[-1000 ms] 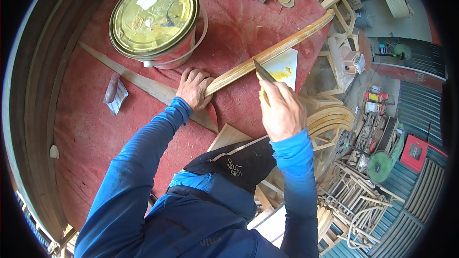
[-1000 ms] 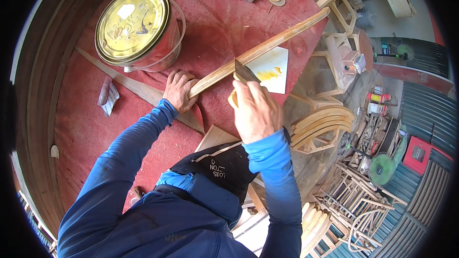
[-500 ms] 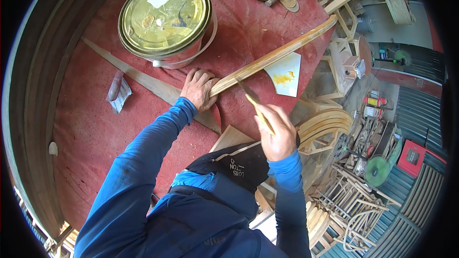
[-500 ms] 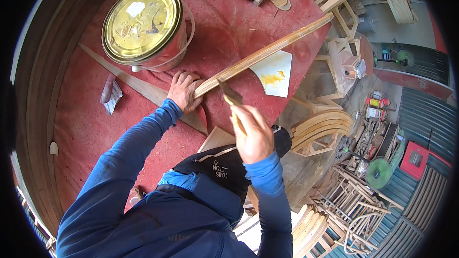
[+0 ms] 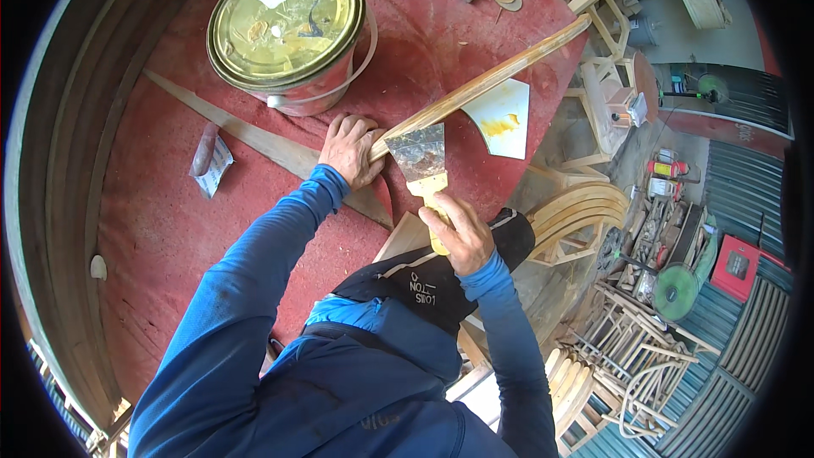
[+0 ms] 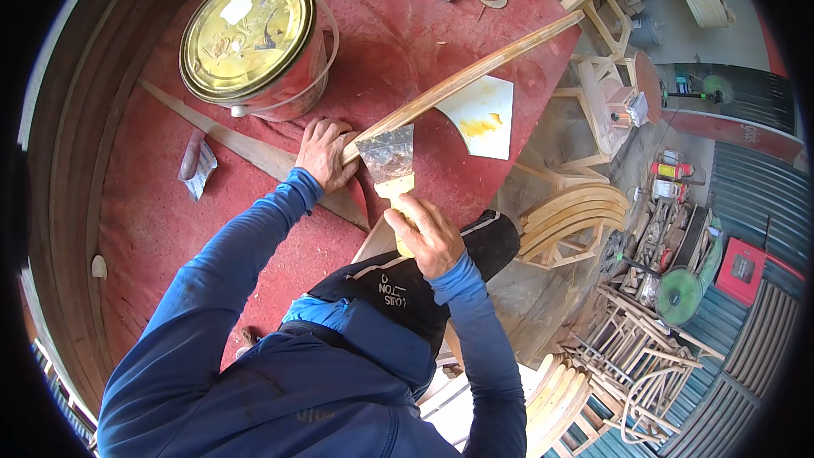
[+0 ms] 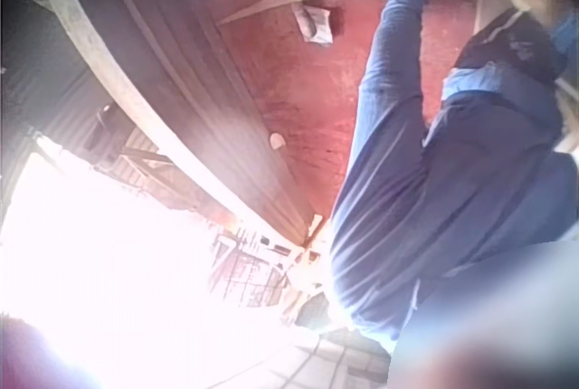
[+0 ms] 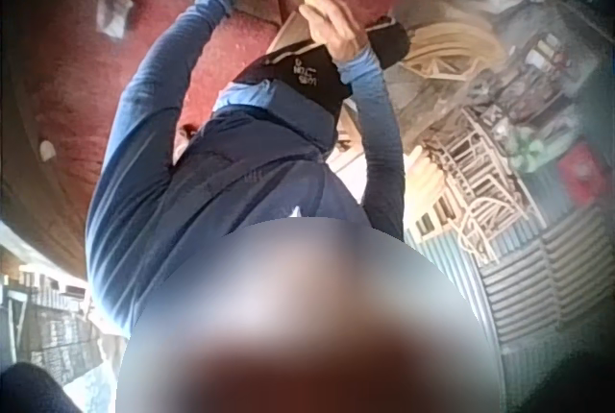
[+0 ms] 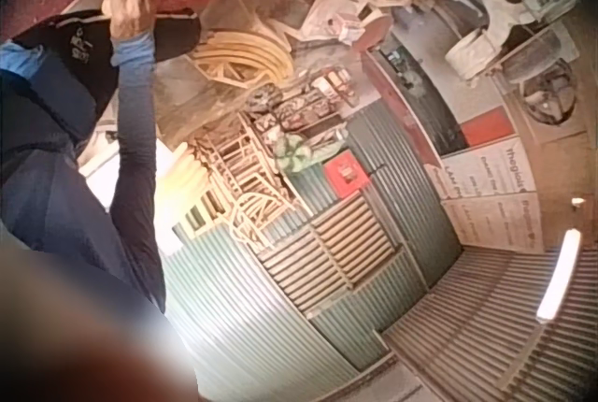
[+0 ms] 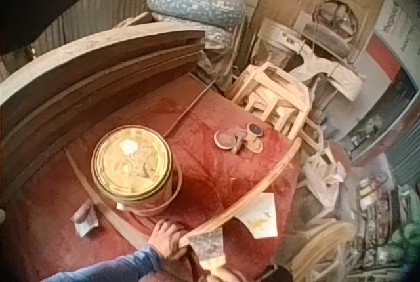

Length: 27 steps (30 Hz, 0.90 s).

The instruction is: Applying varnish to curved wooden furniture strips using a brush and a putty knife for smoothing.

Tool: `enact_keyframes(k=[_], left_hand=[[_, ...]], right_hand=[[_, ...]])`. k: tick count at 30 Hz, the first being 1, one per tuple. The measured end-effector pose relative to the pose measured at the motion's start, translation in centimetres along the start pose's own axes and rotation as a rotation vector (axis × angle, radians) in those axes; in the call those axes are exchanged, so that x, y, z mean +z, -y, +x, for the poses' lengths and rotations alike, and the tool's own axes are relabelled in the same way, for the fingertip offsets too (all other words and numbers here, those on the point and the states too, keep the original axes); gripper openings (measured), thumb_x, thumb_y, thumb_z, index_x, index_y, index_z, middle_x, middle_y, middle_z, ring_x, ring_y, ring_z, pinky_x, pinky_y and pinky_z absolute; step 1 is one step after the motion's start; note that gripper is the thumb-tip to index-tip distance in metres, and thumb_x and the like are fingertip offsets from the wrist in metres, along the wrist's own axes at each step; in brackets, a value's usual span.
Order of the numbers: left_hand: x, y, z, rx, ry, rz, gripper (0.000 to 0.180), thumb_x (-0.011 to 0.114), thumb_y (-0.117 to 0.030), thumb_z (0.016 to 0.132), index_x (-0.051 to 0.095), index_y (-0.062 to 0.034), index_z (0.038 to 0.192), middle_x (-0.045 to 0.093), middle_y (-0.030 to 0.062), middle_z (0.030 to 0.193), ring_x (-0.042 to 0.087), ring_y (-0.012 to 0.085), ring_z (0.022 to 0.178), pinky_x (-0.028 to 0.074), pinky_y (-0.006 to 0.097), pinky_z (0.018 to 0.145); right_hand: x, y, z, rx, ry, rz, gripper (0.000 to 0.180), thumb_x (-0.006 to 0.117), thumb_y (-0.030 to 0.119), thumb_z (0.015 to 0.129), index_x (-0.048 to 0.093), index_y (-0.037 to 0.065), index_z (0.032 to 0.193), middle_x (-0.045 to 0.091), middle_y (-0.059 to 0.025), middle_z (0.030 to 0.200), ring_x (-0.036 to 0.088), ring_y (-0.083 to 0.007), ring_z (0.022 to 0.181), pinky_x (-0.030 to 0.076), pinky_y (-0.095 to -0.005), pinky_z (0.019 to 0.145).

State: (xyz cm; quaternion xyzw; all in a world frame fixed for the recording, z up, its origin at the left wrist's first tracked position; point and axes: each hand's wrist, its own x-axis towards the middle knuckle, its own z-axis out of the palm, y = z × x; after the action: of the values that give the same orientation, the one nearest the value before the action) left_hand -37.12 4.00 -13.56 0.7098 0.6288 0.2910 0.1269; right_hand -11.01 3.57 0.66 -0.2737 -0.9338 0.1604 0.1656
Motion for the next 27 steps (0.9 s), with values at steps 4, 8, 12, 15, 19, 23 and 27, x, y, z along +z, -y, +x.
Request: enact_keyframes(k=[4,8,12,15,19,23,27], left_hand=[[0.1,0.2,0.0,0.011,-0.007,-0.015,0.053,0.075,-0.027,0.071,0.067,-0.0130,0.121,0.060,0.0091,0.121,0.052,0.0320,0.119,0.036,0.050,0.110],[0.1,0.1,0.0,-0.010,0.016,0.005,0.054,0.075,-0.027,0.071,0.067,-0.0138,0.123,0.060,0.0081,0.121,0.052,0.0299,0.121,0.034,0.049,0.114],[0.2,0.1,-0.1,-0.016,0.012,-0.001,0.054,0.075,-0.027,0.071,0.067,-0.0133,0.122,0.060,0.0082,0.121,0.052,0.0299,0.121,0.034,0.049,0.114],[0.2,0.2,0.0,-0.005,-0.001,-0.007,0.054,0.075,-0.027,0.070,0.067,-0.0130,0.121,0.060,0.0088,0.120,0.053,0.0310,0.120,0.035,0.050,0.112],[0.3,0.1,0.2,0.007,-0.011,-0.008,0.054,0.074,-0.026,0.069,0.067,-0.0124,0.121,0.060,0.0093,0.120,0.053,0.0322,0.119,0.037,0.051,0.110],[0.2,-0.2,0.2,-0.016,0.000,0.006,0.052,0.075,-0.027,0.071,0.068,-0.0136,0.121,0.061,0.0085,0.120,0.053,0.0300,0.120,0.036,0.049,0.113],[0.2,0.2,-0.1,-0.006,0.003,0.016,0.052,0.075,-0.027,0.071,0.068,-0.0138,0.121,0.061,0.0086,0.120,0.053,0.0299,0.120,0.035,0.049,0.113]], right_hand=[[0.5,-1.3,-1.2,-0.013,0.056,-0.036,0.038,0.066,0.003,0.084,0.072,0.007,0.122,0.062,-0.0135,0.131,0.064,-0.0326,0.114,0.057,-0.0394,0.095],[-0.1,-1.8,-1.8,-0.020,0.083,-0.031,0.039,0.066,0.003,0.085,0.072,0.006,0.123,0.061,-0.0141,0.131,0.064,-0.0332,0.114,0.057,-0.0397,0.096],[-0.5,-1.8,-1.7,-0.026,0.041,0.015,0.040,0.066,0.002,0.085,0.071,0.005,0.124,0.061,-0.0147,0.133,0.064,-0.0341,0.115,0.057,-0.0401,0.096],[-0.4,-1.7,-1.0,-0.022,0.005,0.018,0.040,0.065,0.002,0.085,0.070,0.005,0.124,0.061,-0.0150,0.134,0.064,-0.0345,0.116,0.057,-0.0406,0.096],[0.2,-2.2,-1.5,-0.023,0.089,-0.005,0.040,0.065,0.002,0.084,0.071,0.005,0.123,0.061,-0.0153,0.134,0.064,-0.0350,0.116,0.057,-0.0412,0.096],[-1.1,-1.3,-2.2,-0.011,0.043,0.015,0.039,0.069,0.001,0.082,0.072,0.004,0.120,0.064,-0.0157,0.128,0.066,-0.0338,0.112,0.058,-0.0410,0.092],[-3.0,2.1,0.9,0.254,-0.227,0.184,0.027,0.076,0.000,0.084,0.073,0.000,0.111,0.072,-0.0155,0.108,0.073,-0.0313,0.090,0.059,-0.0387,0.083]])
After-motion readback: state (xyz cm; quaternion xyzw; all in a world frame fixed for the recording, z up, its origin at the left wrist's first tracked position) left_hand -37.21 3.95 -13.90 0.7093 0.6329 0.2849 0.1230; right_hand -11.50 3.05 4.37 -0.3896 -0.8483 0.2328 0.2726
